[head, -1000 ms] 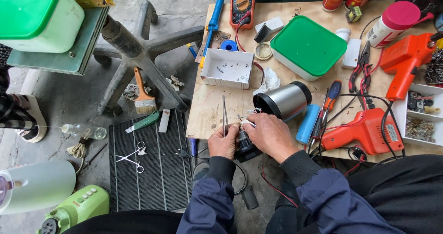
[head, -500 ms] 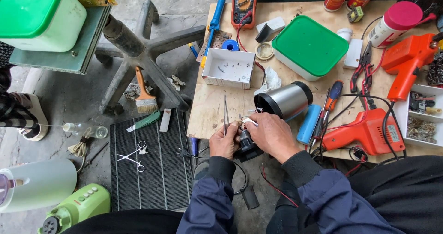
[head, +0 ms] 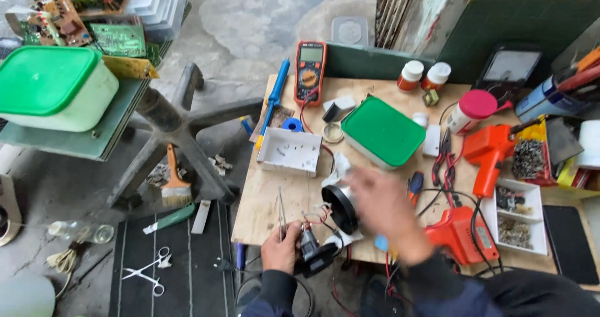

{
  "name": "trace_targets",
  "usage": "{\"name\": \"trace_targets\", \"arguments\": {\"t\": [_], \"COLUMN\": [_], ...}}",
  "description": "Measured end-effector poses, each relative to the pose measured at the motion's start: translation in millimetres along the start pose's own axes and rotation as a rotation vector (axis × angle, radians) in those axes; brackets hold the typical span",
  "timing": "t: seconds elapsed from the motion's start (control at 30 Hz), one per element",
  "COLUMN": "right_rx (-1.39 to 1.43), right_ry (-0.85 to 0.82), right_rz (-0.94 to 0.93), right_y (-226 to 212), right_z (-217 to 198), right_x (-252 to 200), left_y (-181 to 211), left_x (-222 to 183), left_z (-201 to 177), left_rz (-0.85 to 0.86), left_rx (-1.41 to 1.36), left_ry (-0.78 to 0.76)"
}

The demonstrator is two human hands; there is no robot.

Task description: Repairing an electric motor by stripping wires and making electrical connections on a low workbench.

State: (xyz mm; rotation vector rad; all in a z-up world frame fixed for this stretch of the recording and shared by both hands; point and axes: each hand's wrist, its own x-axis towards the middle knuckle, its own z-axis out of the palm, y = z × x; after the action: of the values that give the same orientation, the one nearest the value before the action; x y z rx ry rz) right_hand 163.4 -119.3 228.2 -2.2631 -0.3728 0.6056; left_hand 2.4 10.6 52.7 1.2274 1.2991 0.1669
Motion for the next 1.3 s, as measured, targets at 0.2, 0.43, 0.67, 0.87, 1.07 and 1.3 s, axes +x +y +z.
{"name": "trace_targets", "arguments": {"t": [0.2,0.43,0.67,0.87,1.07,1.3], "right_rx": [-0.243,-0.459,-0.316,-0.039,0.197,0.347], "right_ry": [0.224,0.217,0.439,-0.067,-0.171,0.004], "right_rz": [-0.052,-0.265,-0.483,-0.204,0.075,0.068], "right_y": [61,145,52,61,61,99], "right_z": [-56,-30,-5,121,138,171], "right_x": [169,281,117,-13,-11,-7], "left_y": [4,-43,-40,-50,-49,-68], "left_x": [-4,26,18,24,26,39], "left_z": [1,12,1,0,1,12], "left_rz": [-0.099,0.002,0.014,0.074,0.069,0.103], "left_rx": [-0.131,-0.378,-0.41,-0.481,-0.487,-0.451], "left_ry": [-0.017,-0.06,-0.146,-0.241,-0.258,-0.193]}}
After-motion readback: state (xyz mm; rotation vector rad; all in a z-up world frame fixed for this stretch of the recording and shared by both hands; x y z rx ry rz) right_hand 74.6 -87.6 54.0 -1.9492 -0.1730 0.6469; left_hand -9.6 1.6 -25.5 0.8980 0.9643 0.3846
